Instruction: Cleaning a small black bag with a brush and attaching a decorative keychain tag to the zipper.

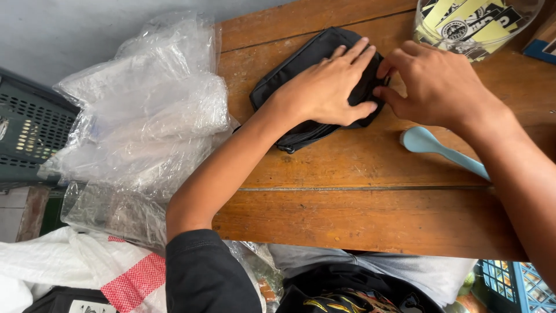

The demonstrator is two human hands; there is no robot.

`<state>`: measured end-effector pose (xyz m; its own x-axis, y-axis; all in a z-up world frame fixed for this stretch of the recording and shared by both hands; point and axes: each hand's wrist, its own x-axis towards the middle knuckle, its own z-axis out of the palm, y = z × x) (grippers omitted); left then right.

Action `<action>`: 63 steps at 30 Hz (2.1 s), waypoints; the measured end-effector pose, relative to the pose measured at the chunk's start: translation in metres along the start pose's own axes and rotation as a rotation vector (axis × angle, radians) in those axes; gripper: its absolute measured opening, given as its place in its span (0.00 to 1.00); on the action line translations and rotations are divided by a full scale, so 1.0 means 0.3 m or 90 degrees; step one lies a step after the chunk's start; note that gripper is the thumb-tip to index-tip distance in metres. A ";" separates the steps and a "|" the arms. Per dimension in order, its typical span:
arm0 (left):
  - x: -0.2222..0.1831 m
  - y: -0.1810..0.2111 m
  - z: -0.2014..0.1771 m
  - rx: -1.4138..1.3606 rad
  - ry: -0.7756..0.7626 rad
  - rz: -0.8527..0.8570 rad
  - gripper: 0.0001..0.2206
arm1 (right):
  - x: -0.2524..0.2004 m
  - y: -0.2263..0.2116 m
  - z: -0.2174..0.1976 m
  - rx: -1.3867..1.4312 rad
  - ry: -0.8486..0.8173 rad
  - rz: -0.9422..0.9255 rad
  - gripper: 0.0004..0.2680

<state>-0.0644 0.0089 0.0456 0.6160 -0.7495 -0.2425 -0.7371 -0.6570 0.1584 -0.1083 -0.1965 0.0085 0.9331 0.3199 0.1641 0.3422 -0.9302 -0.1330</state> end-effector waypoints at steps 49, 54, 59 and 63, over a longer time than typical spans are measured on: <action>0.039 -0.045 0.231 0.059 0.372 -0.009 0.13 | -0.019 0.051 0.032 -0.172 0.112 -0.179 0.10; 0.048 -0.051 0.237 0.043 0.347 -0.005 0.10 | -0.025 0.027 0.040 -0.075 0.115 -0.155 0.15; -0.011 -0.020 0.152 -0.089 0.264 0.009 0.04 | -0.008 -0.027 0.059 -0.007 0.085 -0.053 0.14; -0.011 -0.009 0.174 -0.081 0.304 0.033 0.04 | 0.006 -0.057 0.111 0.006 0.141 0.034 0.15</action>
<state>-0.0789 0.0173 -0.0039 0.6595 -0.7155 0.2305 -0.7490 -0.5996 0.2820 -0.1087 -0.1739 -0.0214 0.9032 0.2217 0.3676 0.2950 -0.9426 -0.1564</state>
